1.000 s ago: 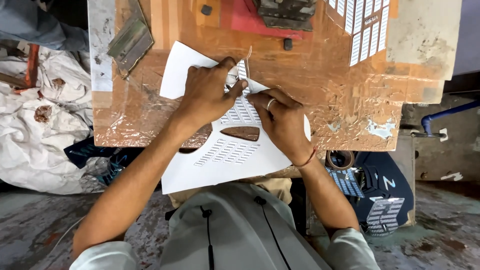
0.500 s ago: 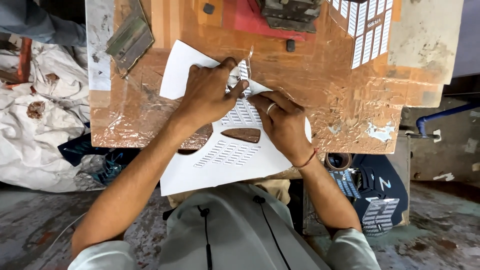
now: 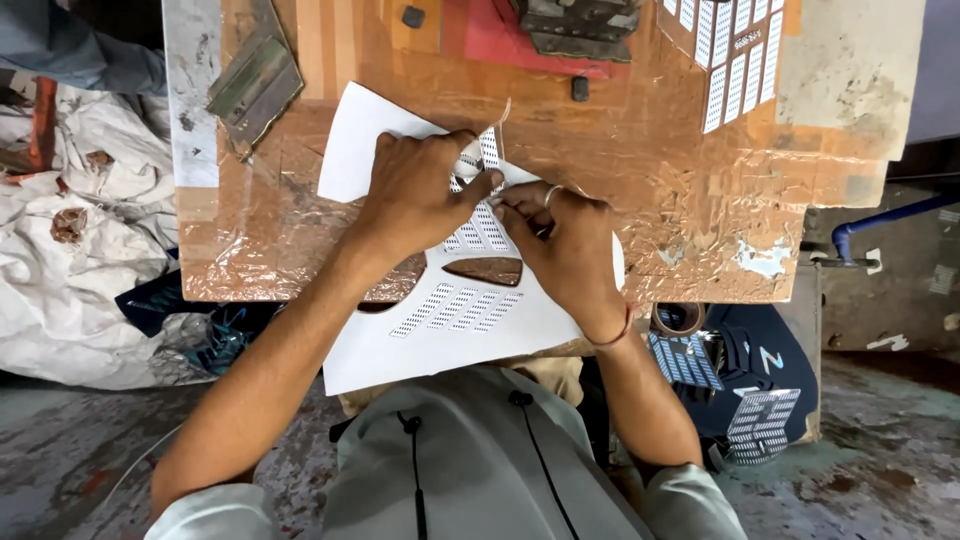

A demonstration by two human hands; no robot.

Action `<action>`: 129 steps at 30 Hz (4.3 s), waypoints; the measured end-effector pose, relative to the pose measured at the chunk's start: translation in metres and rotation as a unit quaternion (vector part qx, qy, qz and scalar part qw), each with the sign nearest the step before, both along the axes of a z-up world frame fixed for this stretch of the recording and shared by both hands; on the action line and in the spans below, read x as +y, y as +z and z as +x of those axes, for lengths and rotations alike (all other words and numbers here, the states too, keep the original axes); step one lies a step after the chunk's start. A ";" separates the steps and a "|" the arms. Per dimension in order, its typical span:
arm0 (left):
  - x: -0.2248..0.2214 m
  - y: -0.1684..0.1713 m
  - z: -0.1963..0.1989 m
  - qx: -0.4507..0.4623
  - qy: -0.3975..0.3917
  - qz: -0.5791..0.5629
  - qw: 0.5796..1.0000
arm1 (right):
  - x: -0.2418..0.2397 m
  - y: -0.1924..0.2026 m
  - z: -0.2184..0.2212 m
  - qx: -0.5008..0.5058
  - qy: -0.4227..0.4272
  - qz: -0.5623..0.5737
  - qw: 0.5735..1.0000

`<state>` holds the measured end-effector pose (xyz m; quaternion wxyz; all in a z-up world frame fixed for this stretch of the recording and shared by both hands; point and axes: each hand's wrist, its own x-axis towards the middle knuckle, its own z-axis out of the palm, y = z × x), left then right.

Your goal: Assembling footwear components by using a press machine and applying decorative stickers to a shoe upper.

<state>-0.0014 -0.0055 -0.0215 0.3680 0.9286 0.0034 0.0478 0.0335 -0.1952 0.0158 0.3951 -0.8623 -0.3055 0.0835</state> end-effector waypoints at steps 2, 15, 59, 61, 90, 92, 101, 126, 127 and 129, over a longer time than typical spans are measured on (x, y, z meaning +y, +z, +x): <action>0.000 -0.001 -0.001 -0.002 0.008 0.005 1.000 | 0.001 -0.004 -0.003 0.047 -0.015 0.011 0.999; -0.001 0.005 -0.002 0.033 0.020 -0.007 0.999 | -0.002 -0.016 -0.004 0.148 -0.088 0.060 0.983; 0.006 0.054 -0.015 0.133 -0.054 -0.045 0.989 | -0.024 0.018 0.008 -0.184 0.014 -0.049 0.982; 0.006 0.065 -0.016 0.236 -0.060 -0.041 0.969 | -0.018 0.010 0.012 -0.102 0.076 -0.004 0.992; 0.004 0.035 -0.003 0.027 -0.104 -0.064 0.992 | -0.032 -0.019 0.003 -0.181 0.108 -0.027 0.977; 0.007 0.035 -0.001 0.035 -0.101 -0.059 0.993 | -0.030 -0.020 0.001 -0.184 0.107 -0.029 0.977; 0.006 0.035 0.015 0.063 -0.097 -0.037 0.993 | -0.021 -0.003 0.002 -0.197 0.104 -0.056 0.973; 0.013 0.021 0.041 0.097 -0.123 -0.059 0.986 | -0.043 -0.014 -0.010 -0.262 0.146 -0.032 0.953; 0.013 0.021 0.040 0.096 -0.128 -0.065 0.985 | -0.044 -0.014 -0.012 -0.262 0.144 -0.033 0.954; 0.019 0.015 0.037 0.095 -0.148 -0.085 0.981 | -0.042 -0.014 -0.013 -0.254 0.134 -0.034 0.957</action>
